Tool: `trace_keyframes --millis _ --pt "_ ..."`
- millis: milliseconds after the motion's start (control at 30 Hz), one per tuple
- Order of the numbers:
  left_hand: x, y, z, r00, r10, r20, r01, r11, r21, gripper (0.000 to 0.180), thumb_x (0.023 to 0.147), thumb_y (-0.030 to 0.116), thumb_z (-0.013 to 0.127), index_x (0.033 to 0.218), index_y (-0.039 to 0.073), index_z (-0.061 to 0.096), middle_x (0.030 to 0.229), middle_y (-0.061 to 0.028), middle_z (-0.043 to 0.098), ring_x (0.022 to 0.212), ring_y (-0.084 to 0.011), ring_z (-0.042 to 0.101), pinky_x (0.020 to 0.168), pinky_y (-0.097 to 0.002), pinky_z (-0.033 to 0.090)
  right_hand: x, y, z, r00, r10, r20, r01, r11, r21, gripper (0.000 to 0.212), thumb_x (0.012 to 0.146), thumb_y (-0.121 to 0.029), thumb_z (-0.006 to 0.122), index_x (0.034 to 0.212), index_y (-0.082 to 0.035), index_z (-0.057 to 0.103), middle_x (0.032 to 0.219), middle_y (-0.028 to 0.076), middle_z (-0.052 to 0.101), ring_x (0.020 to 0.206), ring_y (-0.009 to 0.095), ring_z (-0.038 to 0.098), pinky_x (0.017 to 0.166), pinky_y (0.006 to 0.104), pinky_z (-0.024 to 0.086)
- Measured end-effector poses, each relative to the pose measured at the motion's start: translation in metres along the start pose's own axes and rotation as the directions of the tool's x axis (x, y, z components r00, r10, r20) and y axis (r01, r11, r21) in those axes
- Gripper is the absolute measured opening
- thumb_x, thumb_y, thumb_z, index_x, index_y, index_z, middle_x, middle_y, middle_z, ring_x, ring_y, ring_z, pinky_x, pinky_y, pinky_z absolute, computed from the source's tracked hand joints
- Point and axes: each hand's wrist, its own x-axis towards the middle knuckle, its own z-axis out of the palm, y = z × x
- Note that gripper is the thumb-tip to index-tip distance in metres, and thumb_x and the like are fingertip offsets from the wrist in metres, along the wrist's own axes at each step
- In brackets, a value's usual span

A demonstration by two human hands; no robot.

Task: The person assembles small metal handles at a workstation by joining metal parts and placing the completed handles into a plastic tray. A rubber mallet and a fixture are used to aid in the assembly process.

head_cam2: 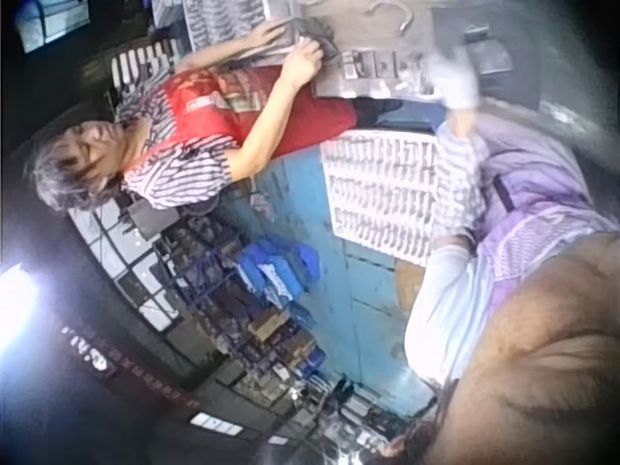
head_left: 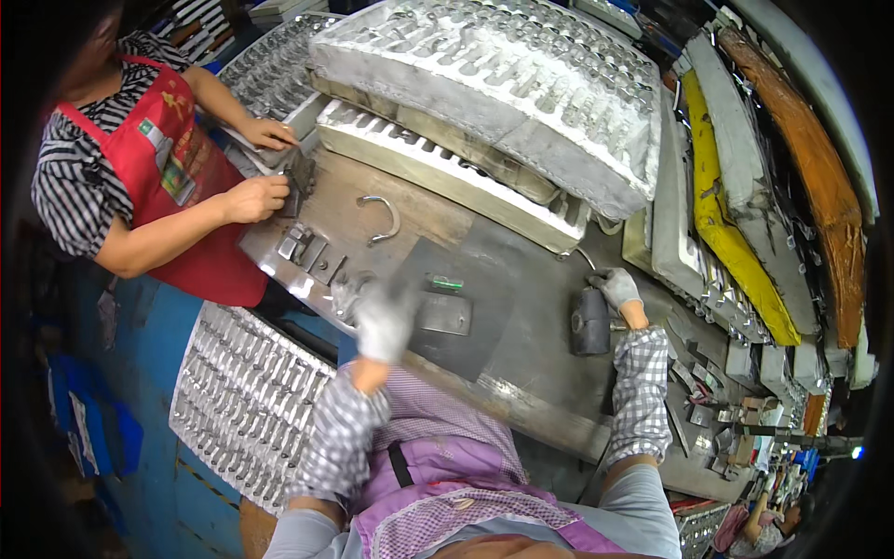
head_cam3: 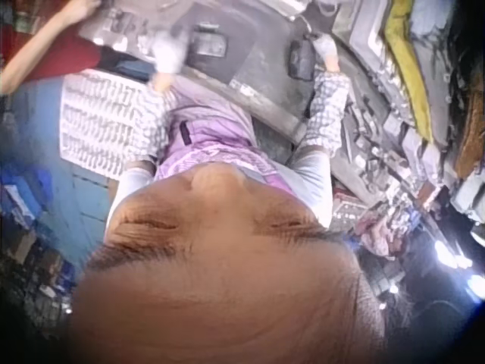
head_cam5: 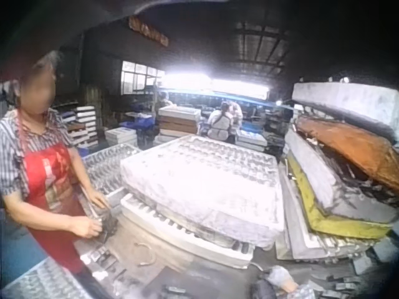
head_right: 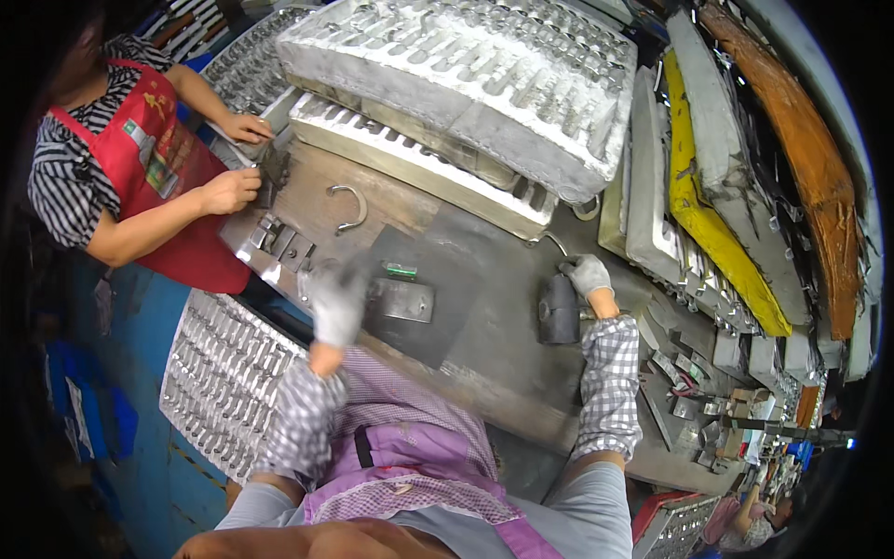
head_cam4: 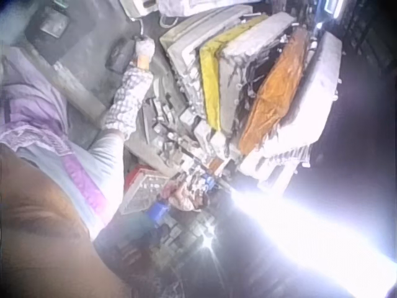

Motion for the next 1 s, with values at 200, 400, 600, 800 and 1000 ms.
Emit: trace_keyframes --millis 200,400,600,800,1000 --pt "0.145 -0.057 0.005 0.852 0.327 0.408 -0.485 0.787 0.382 0.033 0.08 0.005 0.052 0.109 0.011 0.067 0.1 -0.0179 0.069 0.101 -0.0361 0.065 0.086 -0.0432 0.052 -0.031 0.041 0.049 0.884 0.099 -0.457 0.119 0.898 0.424 0.035 0.098 -0.026 0.051 0.116 -0.001 0.069 0.122 0.021 0.065 0.113 0.035 0.061 0.1 0.0397 0.046" --pt "0.171 -0.076 0.029 0.797 0.318 0.514 -0.518 0.797 0.31 0.017 0.077 0.008 0.063 0.092 0.005 0.07 0.099 -0.02 0.069 0.097 -0.0387 0.066 0.083 -0.0468 0.052 -0.134 0.078 0.116 0.638 0.022 -0.77 0.169 0.971 0.167 0.026 0.096 -0.019 0.052 0.113 -0.007 0.067 0.115 0.015 0.065 0.107 0.034 0.06 0.095 0.0421 0.047" --pt "0.155 -0.093 0.041 0.898 0.146 0.415 -0.313 0.875 0.37 0.021 0.081 0.014 0.06 0.096 0.004 0.072 0.104 -0.0212 0.07 0.1 -0.037 0.068 0.084 -0.0441 0.054 -0.166 -0.028 0.069 0.712 -0.155 -0.685 -0.028 0.968 -0.249 0.038 0.084 -0.021 0.062 0.119 -0.008 0.065 0.119 0.013 0.063 0.111 0.034 0.056 0.1 0.0427 0.044" --pt "0.171 -0.082 0.006 0.825 -0.094 0.557 -0.268 0.804 0.531 0.029 0.081 0.024 0.062 0.096 0.004 0.076 0.099 -0.0213 0.072 0.093 -0.0358 0.071 0.08 -0.0448 0.056 -0.193 -0.028 0.059 0.854 -0.143 -0.501 0.052 0.98 -0.192 0.04 0.081 -0.019 0.068 0.118 -0.003 0.063 0.098 0.019 0.068 0.087 0.038 0.065 0.08 0.0407 0.054" --pt "0.148 -0.049 -0.005 0.676 -0.116 0.728 -0.147 0.946 0.288 0.05 0.082 0.051 0.066 0.101 0.006 0.075 0.098 -0.0205 0.072 0.095 -0.0373 0.069 0.081 -0.0447 0.053 -0.246 -0.075 0.159 0.703 0.172 -0.69 -0.156 0.984 0.088 0.057 0.086 -0.02 0.068 0.138 -0.002 0.053 0.124 0.03 0.058 0.109 0.045 0.059 0.097 0.0477 0.047"
